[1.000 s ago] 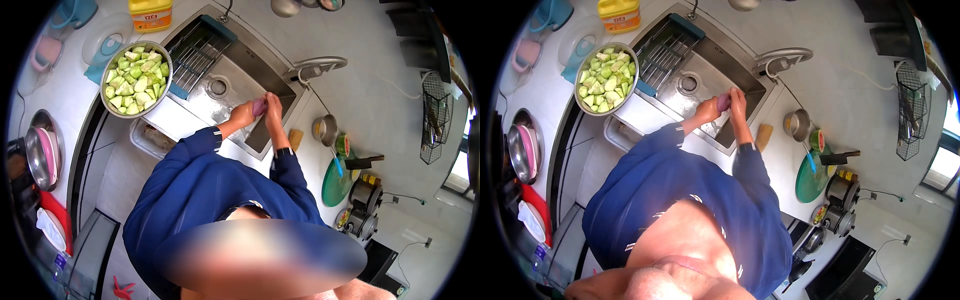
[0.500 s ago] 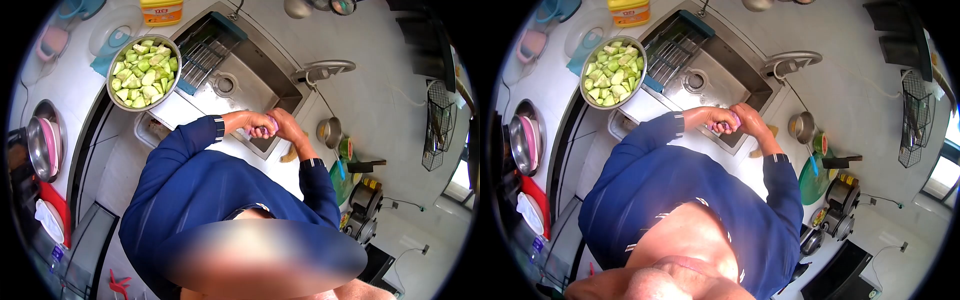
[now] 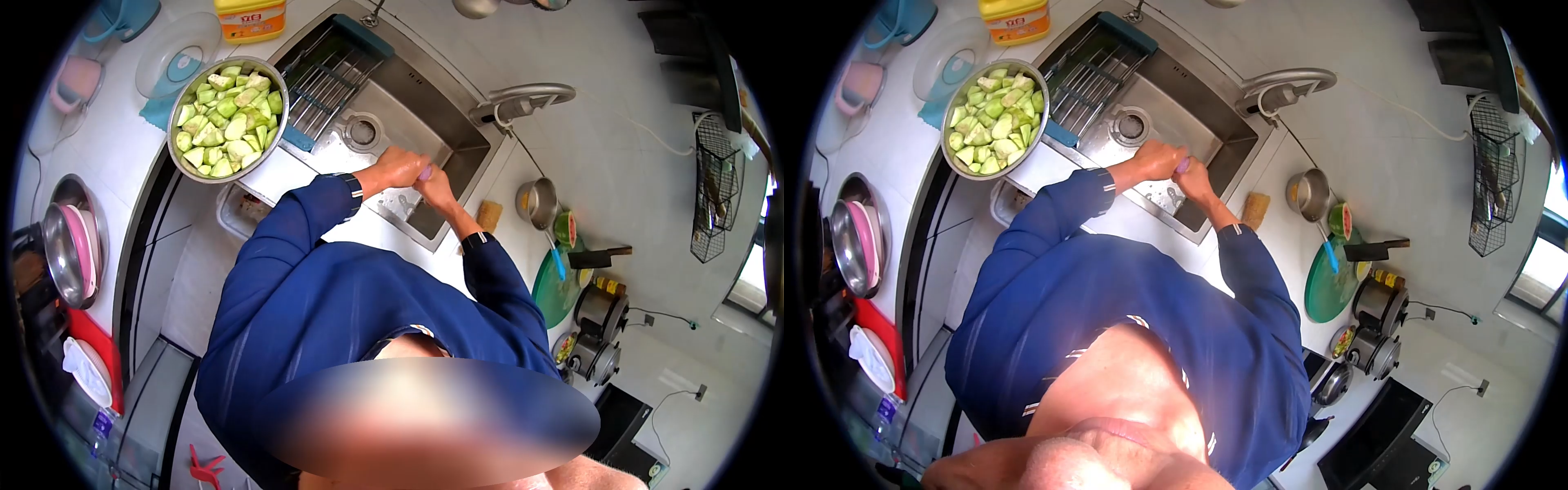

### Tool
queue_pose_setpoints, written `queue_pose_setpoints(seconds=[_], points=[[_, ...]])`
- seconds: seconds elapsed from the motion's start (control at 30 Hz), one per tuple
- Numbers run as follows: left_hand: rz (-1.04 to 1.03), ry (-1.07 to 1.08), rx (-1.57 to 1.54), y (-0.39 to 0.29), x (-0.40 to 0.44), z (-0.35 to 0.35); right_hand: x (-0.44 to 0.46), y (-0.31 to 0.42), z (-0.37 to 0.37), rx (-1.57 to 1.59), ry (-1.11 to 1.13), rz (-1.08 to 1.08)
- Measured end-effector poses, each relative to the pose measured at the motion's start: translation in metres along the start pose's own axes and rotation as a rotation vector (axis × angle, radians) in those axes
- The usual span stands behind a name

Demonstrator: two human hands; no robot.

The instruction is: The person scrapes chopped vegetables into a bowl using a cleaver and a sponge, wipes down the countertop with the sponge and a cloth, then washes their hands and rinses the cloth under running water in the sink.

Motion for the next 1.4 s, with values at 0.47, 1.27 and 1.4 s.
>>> queue_pose_setpoints(seconds=[0.47,1.27,1.4], points=[[-0.28,-0.323,0.058,0.011,0.014,-0.028,-0.032,0.02,-0.023,1.397,0.103,-0.681],[0.332,-0.282,-0.535,0.05,-0.017,-0.04,-0.025,-0.023,0.003,0.823,-0.112,-0.428],[0.311,-0.043,-0.75,0.022,-0.034,-0.021,-0.033,0.015,-0.008,1.051,0.008,-0.339]])
Point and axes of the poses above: each hand's wrist, its own x-axis towards the middle knuckle, its own z-axis out of the back of the hand, y = z × x, the point moved 2 cm from there along x, towards the middle knuckle, and after that the axes turned 5 degrees about x, right-handed, at the moved point
